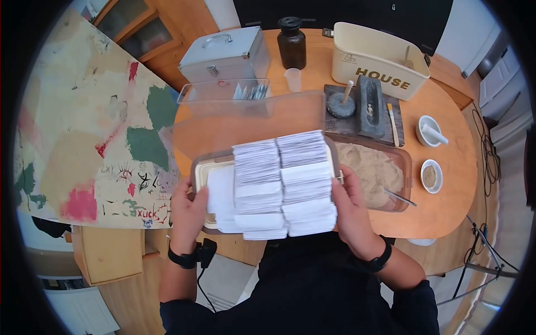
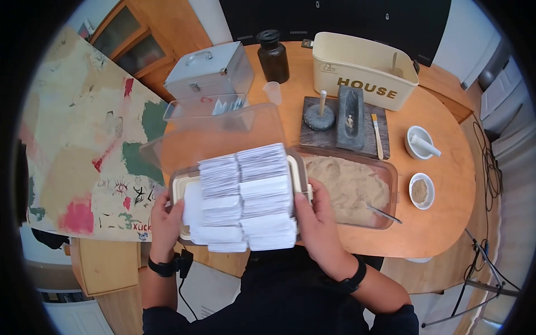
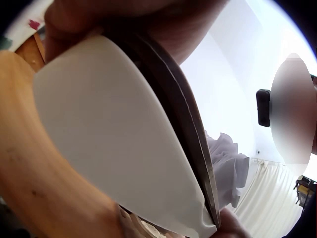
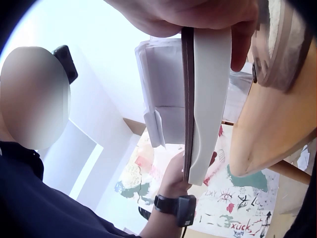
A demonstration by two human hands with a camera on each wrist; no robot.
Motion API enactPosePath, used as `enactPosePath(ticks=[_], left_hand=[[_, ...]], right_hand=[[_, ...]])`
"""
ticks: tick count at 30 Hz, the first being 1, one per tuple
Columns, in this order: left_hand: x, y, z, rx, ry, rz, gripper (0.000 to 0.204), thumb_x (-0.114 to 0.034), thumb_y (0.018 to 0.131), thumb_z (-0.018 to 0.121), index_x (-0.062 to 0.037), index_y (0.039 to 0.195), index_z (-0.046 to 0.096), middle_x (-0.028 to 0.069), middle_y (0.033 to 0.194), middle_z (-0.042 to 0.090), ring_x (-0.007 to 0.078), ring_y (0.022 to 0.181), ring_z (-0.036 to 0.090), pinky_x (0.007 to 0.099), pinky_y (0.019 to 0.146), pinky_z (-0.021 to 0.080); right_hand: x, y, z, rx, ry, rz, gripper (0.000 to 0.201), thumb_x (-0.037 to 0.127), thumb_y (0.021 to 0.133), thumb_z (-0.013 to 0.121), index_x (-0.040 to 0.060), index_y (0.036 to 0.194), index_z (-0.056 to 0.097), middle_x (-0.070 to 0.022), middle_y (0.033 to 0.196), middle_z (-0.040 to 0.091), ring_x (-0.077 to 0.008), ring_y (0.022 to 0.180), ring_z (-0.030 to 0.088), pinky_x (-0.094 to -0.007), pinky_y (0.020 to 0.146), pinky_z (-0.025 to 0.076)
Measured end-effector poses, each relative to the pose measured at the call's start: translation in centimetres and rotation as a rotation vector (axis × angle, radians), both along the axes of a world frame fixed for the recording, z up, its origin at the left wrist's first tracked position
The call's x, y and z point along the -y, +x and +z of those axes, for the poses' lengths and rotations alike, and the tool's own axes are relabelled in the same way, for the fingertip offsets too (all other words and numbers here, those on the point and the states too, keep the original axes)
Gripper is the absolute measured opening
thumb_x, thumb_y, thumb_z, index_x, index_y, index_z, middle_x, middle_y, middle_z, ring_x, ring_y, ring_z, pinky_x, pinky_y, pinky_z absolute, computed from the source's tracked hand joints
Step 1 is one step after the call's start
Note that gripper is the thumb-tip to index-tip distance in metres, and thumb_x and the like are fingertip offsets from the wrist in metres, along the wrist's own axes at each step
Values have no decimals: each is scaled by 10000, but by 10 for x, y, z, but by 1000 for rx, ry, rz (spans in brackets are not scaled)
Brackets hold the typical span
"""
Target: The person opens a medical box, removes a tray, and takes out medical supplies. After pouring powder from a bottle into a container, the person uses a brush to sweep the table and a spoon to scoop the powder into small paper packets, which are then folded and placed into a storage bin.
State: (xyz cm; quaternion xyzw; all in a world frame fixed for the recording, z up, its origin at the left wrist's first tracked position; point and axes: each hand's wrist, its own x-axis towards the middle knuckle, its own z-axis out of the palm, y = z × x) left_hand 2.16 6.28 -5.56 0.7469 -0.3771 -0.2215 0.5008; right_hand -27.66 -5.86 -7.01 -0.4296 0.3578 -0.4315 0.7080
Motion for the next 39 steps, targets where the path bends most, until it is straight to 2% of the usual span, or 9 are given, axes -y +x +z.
enactPosePath(ticks=[3,4,7,15,27,32,35,36,39], left_hand=[[10,-25,11,30,65,-30,324,-23,935,612,57,1245,560,94,1024,667,111,819,659,252,704,534],[14,-33,17,-82,89,-28,335,-28,934,622,58,1249,546,99,1031,660,110,807,656,250,695,530],[20,-43,21,-133,123,-66,352,-38,936,629,51,1259,522,102,1049,657,116,822,662,247,707,533],[4,-72,5,-241,52,-152,381,-48,941,641,33,1279,485,111,1091,647,154,916,677,264,766,551],[16,-90,10,-288,53,-315,421,-27,945,621,26,1321,440,143,1198,617,174,1069,637,305,883,539],[22,-99,17,-383,42,-390,499,-40,977,542,27,1443,379,144,1337,545,175,1097,616,314,1000,468],[25,-106,16,-260,-22,-492,449,-79,1015,471,48,1437,388,146,1311,558,180,1145,582,316,990,462],[27,-106,6,-297,-78,-532,439,-119,1047,421,57,1447,379,134,1307,521,191,1121,585,325,960,484],[30,-111,6,-333,-84,-481,429,-138,1062,395,62,1441,384,126,1241,531,198,1075,598,322,918,505]], right_hand=[[4,-26,6,21,52,-62,404,177,1053,513,11,1408,414,-68,1157,604,-84,1000,562,-248,862,478],[6,-32,7,24,62,-80,408,172,1051,515,6,1409,411,-68,1147,608,-85,994,568,-248,860,481],[4,-47,7,27,73,-112,405,154,1048,515,0,1407,409,-70,1147,613,-86,980,577,-251,852,488],[-8,-79,4,53,85,-120,404,126,1043,502,25,1421,400,-91,1218,626,-127,1085,613,-281,934,499],[-16,-112,12,69,129,-211,424,128,1033,539,35,1418,388,-71,1075,653,-104,958,631,-260,821,515],[-15,-139,22,82,116,-328,428,122,1026,546,21,1418,406,-61,1070,662,-102,955,633,-256,827,514],[-11,-172,23,36,81,-370,426,119,1021,550,0,1410,424,-83,1136,653,-119,1007,642,-271,866,527],[-12,-186,29,63,67,-461,425,125,1021,552,0,1408,428,-88,1149,648,-126,1012,644,-279,871,531],[0,-215,44,150,-63,-578,370,150,1037,520,-13,1366,474,-120,1221,639,-155,1069,649,-298,900,541]])
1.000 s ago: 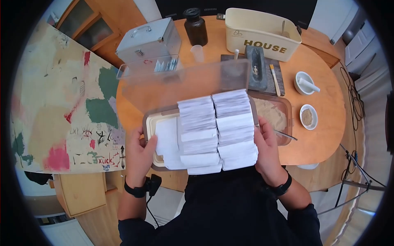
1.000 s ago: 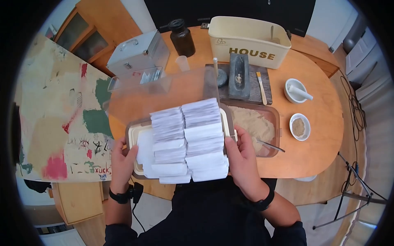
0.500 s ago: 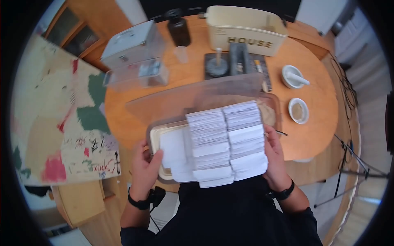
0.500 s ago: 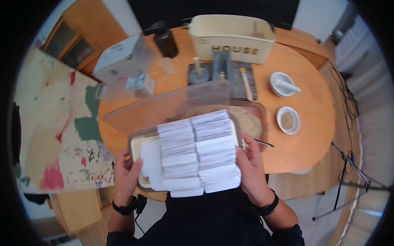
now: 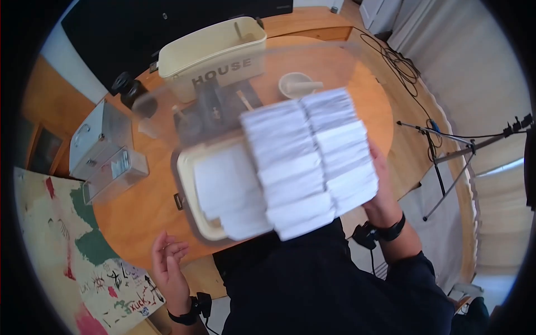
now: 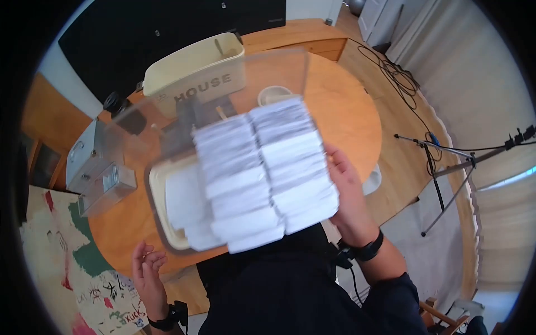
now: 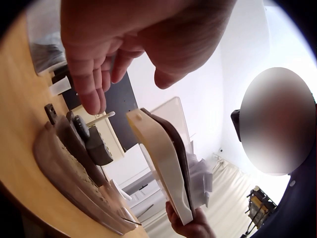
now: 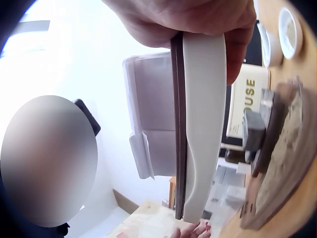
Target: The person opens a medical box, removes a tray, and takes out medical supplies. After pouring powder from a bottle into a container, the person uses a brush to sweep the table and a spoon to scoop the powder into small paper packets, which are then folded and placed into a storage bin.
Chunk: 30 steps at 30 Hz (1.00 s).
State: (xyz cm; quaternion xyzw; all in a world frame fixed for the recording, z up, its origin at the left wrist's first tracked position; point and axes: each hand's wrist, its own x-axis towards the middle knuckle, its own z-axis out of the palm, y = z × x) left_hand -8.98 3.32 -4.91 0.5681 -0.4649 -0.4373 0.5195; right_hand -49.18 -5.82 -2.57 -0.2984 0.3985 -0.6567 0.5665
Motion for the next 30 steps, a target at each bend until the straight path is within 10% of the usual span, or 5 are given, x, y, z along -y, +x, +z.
enactPosePath(ticks=[15,30], left_hand=[[23,4,-88,212,-123,225,234,-108,1044,477,4,1244,523,52,1045,567,109,906,556,241,766,450],[27,0,-111,227,-133,284,188,-122,1049,484,-8,1190,536,19,976,555,77,853,521,209,723,414]], right_hand=[[112,-223,-38,-289,-133,-673,280,185,1000,559,-61,1100,651,-96,1043,707,-153,923,669,-284,807,521],[230,-223,-117,-260,55,-670,346,225,988,597,-102,1086,645,-122,1043,701,-174,927,648,-291,813,491]])
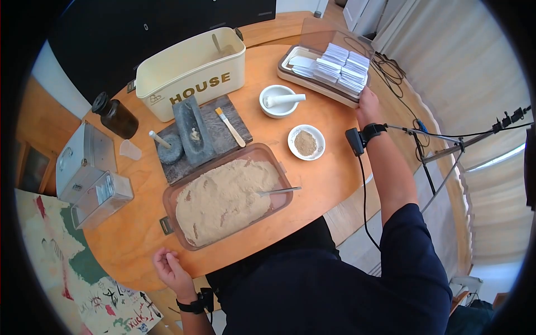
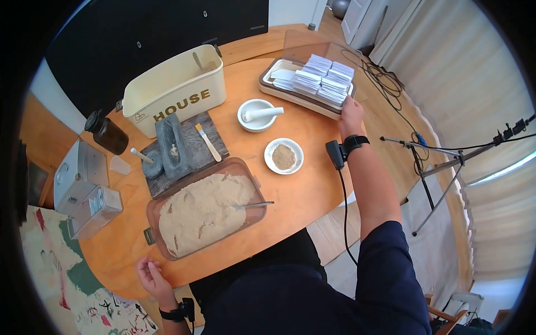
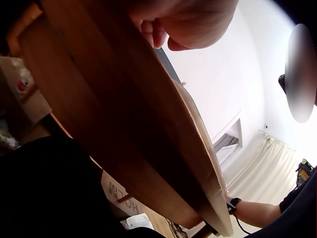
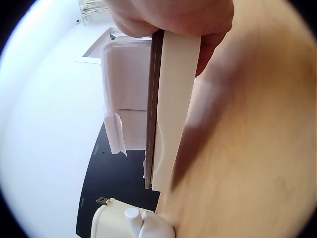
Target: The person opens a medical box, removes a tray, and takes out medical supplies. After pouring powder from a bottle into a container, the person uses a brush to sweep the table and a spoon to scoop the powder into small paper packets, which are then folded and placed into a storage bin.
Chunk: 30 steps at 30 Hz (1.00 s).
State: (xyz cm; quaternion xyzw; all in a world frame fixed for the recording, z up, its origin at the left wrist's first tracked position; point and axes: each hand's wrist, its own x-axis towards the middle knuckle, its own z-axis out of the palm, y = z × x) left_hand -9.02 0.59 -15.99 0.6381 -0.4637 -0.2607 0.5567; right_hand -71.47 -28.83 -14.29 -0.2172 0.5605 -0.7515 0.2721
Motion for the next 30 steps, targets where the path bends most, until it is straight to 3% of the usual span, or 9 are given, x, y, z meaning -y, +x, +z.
enactPosePath(ticks=[12,14,16,17,19,21,22,26,30], left_hand=[[-6,-1,4,-1,21,-1,168,-35,1015,498,9,1172,537,51,994,547,113,870,536,245,781,460],[-5,-3,3,15,21,9,170,-34,1013,501,9,1174,535,51,992,546,113,870,536,246,778,462],[-6,-5,0,-22,21,15,168,-32,1002,519,4,1164,545,51,987,544,114,869,537,244,775,464],[-7,-3,-6,29,0,3,164,-29,993,534,-1,1154,553,52,985,545,116,867,537,246,773,465],[-7,-2,-7,59,-8,10,159,-22,974,561,-10,1133,567,53,985,548,120,865,537,250,771,465],[-1,-4,1,44,-15,62,158,-18,964,573,-14,1122,573,53,987,550,122,864,537,253,771,465],[2,-3,2,27,-15,37,166,-22,957,583,-13,1122,572,53,995,552,122,868,537,257,767,468],[25,21,39,354,35,6,218,-41,940,608,-9,1152,566,49,1026,554,131,896,543,267,761,478],[74,89,63,-462,221,175,386,-223,984,606,-27,1288,470,85,1094,568,208,1050,594,366,897,529]], right_hand=[[20,2,-6,-156,383,-58,367,251,943,580,-68,1112,646,-158,1094,677,-263,955,636,-361,788,493],[31,-37,-32,-546,597,34,283,233,940,565,-19,1022,664,-158,945,680,-271,867,648,-390,702,490],[23,-70,-35,-1884,923,287,256,227,947,546,0,956,663,-174,843,654,-273,809,648,-395,643,486],[23,-80,-43,-1777,909,305,246,245,954,556,34,949,682,-130,847,670,-231,808,652,-384,640,502],[37,-81,-61,-219,306,275,295,263,938,562,22,834,697,-95,727,643,-173,651,608,-389,550,454],[11,-68,-31,-551,420,352,320,323,948,569,32,886,687,-43,738,631,-154,640,588,-350,529,429],[21,-82,-41,-210,417,237,266,316,954,567,94,837,657,-1,685,577,-118,616,542,-317,539,408],[6,-105,-40,-358,444,148,204,258,957,562,165,775,561,50,654,453,-81,581,435,-269,550,358],[-22,-99,-25,-310,454,130,185,228,952,566,176,782,516,69,671,419,-68,602,402,-251,564,341]])
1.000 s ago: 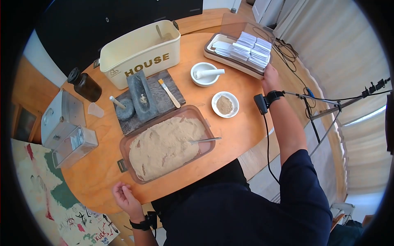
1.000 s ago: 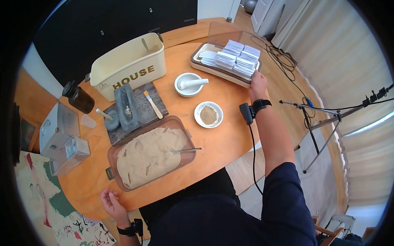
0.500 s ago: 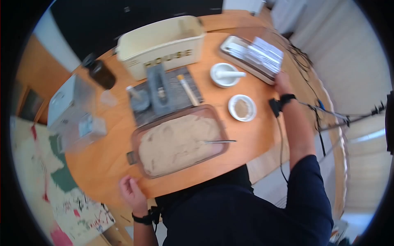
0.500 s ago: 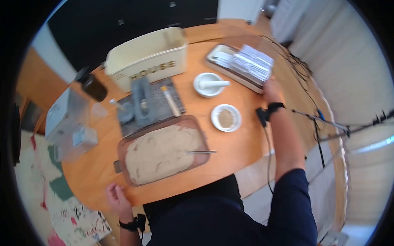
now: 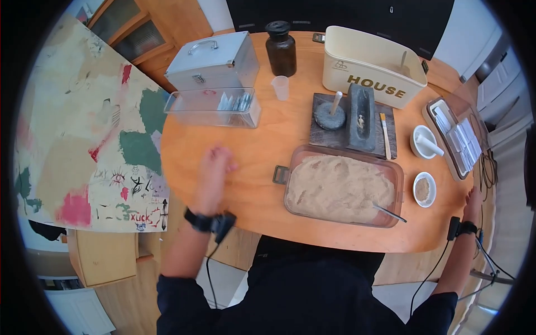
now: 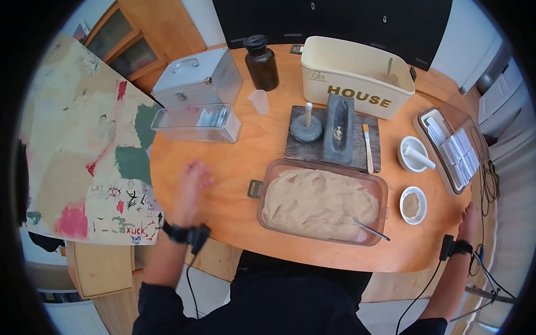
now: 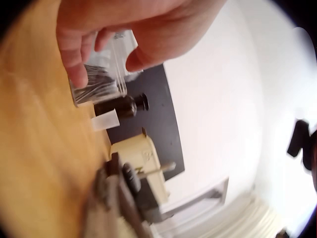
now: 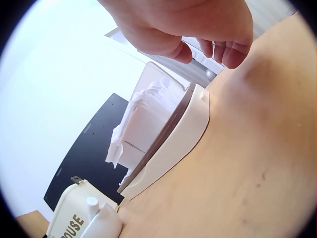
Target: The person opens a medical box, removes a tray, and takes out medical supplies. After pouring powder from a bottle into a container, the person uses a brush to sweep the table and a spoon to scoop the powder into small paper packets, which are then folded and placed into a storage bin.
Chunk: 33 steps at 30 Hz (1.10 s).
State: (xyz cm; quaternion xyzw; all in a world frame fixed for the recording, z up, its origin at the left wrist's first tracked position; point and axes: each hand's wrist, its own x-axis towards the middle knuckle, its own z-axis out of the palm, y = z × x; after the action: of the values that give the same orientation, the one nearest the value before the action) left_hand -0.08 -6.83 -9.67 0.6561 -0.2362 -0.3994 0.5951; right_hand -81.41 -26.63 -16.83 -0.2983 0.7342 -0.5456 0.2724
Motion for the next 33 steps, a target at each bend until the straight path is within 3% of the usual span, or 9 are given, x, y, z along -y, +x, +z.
enactPosePath(ticks=[2,5,7,10,12,17,19,26,33], left_hand=[[30,64,-5,-371,8,36,438,-334,995,585,-11,1270,474,118,1041,549,256,959,611,417,876,566],[61,104,23,-303,113,116,594,-367,992,586,7,1383,342,180,1064,592,294,969,644,413,872,581],[83,164,-1,-268,210,40,606,-447,986,583,-16,1382,430,244,1180,585,319,1021,646,409,880,584],[110,236,-43,-356,168,-8,339,-331,973,599,-69,1178,534,158,979,644,233,856,662,324,749,608],[118,233,-34,-277,252,69,243,-279,950,589,-45,1003,550,105,818,635,211,759,673,325,678,621],[93,223,-20,-287,233,62,135,-163,956,542,-30,931,540,76,798,633,177,724,668,268,679,623],[72,209,-12,-277,216,66,100,-131,950,537,-34,929,547,67,807,634,163,716,662,260,675,619],[-9,140,34,-270,151,120,35,-61,916,553,-42,933,578,31,845,635,120,674,625,225,691,589],[-67,104,66,-202,218,68,68,-143,895,589,-81,911,566,52,764,618,179,627,632,236,544,525]], right_hand=[[-16,14,6,-19,-12,-23,96,227,949,566,142,906,553,44,763,484,-81,684,463,-258,614,380],[-40,16,13,-60,-18,1,426,226,932,575,49,1319,570,-43,1102,631,-139,990,603,-294,786,480],[-59,55,31,-81,-41,184,387,237,931,583,53,1271,592,-45,1112,632,-152,1018,594,-315,817,491],[-93,139,67,-120,-172,157,343,221,946,617,57,1247,602,-48,1159,636,-155,1030,598,-323,839,490],[-101,162,79,-65,-111,209,326,191,942,619,45,1233,605,-35,1118,649,-138,993,608,-310,772,495],[-73,148,68,-82,15,229,270,162,932,617,35,1170,631,-64,1052,675,-181,865,653,-333,710,516],[-63,141,63,-885,-57,288,203,133,912,611,33,1081,661,-116,1027,672,-251,848,671,-366,734,533],[-33,139,54,-1227,-66,426,210,126,866,640,51,1060,664,-129,1076,628,-334,945,655,-435,810,538],[-25,130,51,-1175,-24,464,306,97,809,667,51,1110,654,-124,1155,616,-353,1000,640,-444,833,535]])
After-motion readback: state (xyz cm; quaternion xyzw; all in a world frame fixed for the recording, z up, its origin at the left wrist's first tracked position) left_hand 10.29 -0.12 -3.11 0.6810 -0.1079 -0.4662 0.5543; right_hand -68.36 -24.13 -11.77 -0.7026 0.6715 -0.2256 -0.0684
